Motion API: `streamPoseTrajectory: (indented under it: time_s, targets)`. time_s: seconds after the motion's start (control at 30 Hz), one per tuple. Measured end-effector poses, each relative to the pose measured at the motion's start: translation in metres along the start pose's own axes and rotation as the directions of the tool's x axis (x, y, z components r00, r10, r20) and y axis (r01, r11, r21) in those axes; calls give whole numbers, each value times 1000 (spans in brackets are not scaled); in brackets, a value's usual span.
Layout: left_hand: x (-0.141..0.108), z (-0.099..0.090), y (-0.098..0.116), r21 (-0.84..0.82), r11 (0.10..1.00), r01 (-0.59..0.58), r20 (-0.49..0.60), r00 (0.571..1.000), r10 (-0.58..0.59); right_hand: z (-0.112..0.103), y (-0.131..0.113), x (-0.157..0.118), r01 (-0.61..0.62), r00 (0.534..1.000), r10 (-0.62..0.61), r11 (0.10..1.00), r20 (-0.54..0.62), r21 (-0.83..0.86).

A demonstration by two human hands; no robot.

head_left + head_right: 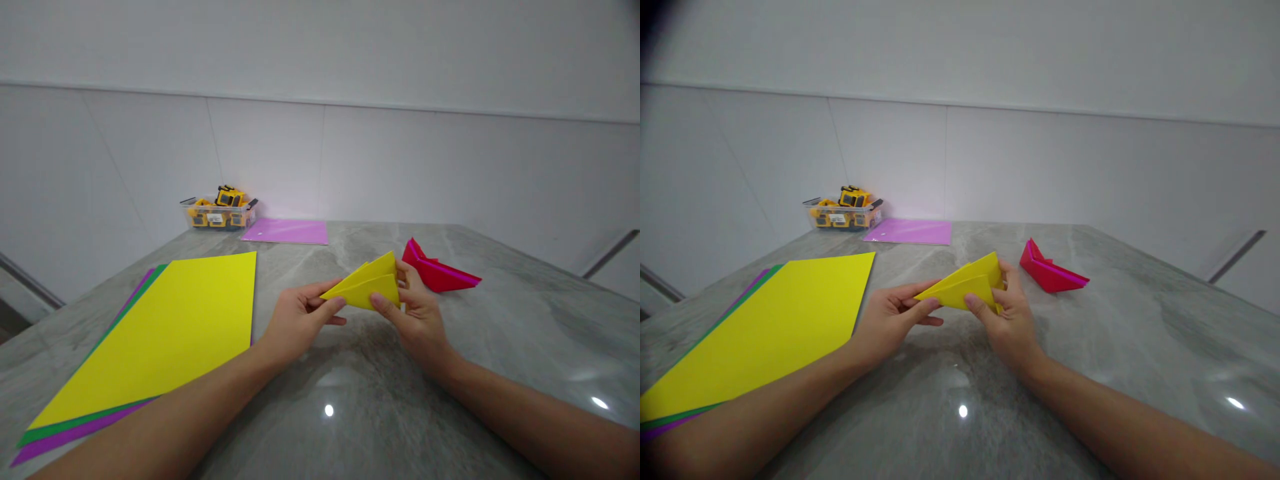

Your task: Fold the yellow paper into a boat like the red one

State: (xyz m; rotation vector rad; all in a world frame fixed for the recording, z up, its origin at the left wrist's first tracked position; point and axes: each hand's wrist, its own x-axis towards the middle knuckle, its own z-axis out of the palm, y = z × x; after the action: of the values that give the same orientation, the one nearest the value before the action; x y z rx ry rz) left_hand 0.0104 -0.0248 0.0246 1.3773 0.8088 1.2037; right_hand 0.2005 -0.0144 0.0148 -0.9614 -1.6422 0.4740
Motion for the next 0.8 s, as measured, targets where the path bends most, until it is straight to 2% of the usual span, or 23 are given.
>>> streamPoseTrajectory:
  time_s: [0.27, 0.8]
  targets:
    - [-1, 1, 1, 3, 1000, -16, -30, 999, 16, 0, 0, 0, 29, 1000, -29, 998, 10, -55]
    - [-4, 6, 9, 10, 1000, 7, -70, 998, -6, 0, -2, 1, 35, 999, -34, 999, 32, -42]
